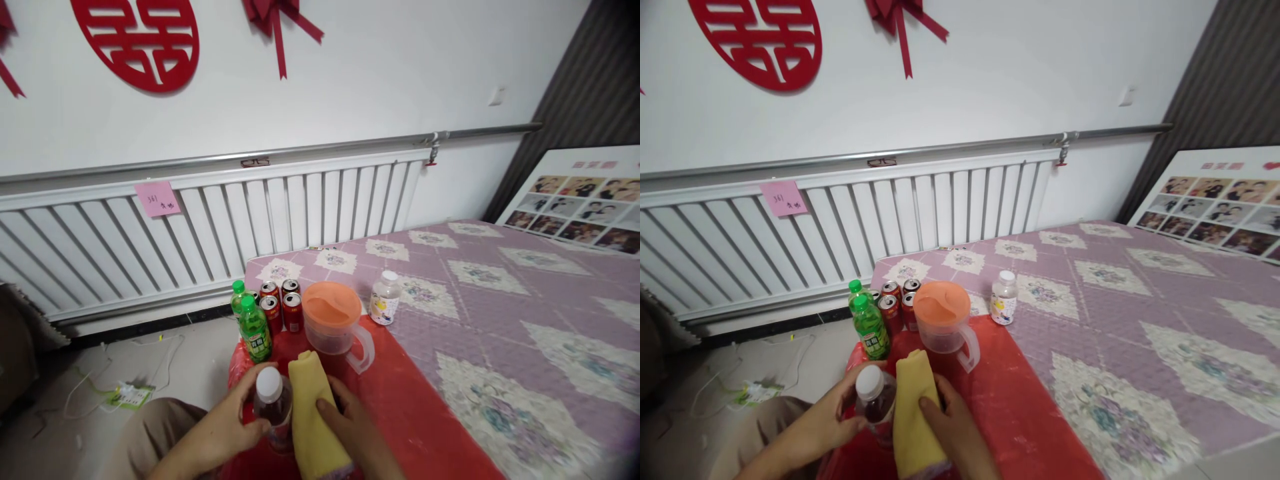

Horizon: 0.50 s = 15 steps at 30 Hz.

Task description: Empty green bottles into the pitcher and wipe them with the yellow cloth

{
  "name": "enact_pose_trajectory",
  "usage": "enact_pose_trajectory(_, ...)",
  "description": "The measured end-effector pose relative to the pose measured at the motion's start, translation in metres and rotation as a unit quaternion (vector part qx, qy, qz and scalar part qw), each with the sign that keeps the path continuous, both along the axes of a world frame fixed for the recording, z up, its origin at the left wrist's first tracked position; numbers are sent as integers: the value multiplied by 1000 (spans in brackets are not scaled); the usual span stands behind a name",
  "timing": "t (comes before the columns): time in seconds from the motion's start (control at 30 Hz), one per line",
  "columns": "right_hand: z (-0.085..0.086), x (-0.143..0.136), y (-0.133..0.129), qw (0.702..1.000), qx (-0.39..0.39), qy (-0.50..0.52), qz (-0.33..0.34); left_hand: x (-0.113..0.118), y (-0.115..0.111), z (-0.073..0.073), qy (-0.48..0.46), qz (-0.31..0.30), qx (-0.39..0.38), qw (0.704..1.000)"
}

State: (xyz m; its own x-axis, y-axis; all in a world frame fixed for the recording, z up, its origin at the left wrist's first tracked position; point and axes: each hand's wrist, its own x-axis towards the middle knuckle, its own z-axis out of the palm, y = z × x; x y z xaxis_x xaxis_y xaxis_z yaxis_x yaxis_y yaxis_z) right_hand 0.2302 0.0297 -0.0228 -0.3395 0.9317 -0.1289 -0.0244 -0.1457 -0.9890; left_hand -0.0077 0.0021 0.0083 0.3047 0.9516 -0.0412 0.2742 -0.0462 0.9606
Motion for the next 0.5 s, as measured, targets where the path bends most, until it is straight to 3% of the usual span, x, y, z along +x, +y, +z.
enact_pose_trajectory(0.17,12,1,-6,999,20,27,13,9,-3,-15,58,97,111,987)
enact_pose_trajectory(0.3,21,2,-11,996,39,65,43,17,-3,-13,101,171,124,972)
enact_pose_trajectory(0.5,9,2,-6,999,28,-1,36,7,-4,-6,77,140,102,982)
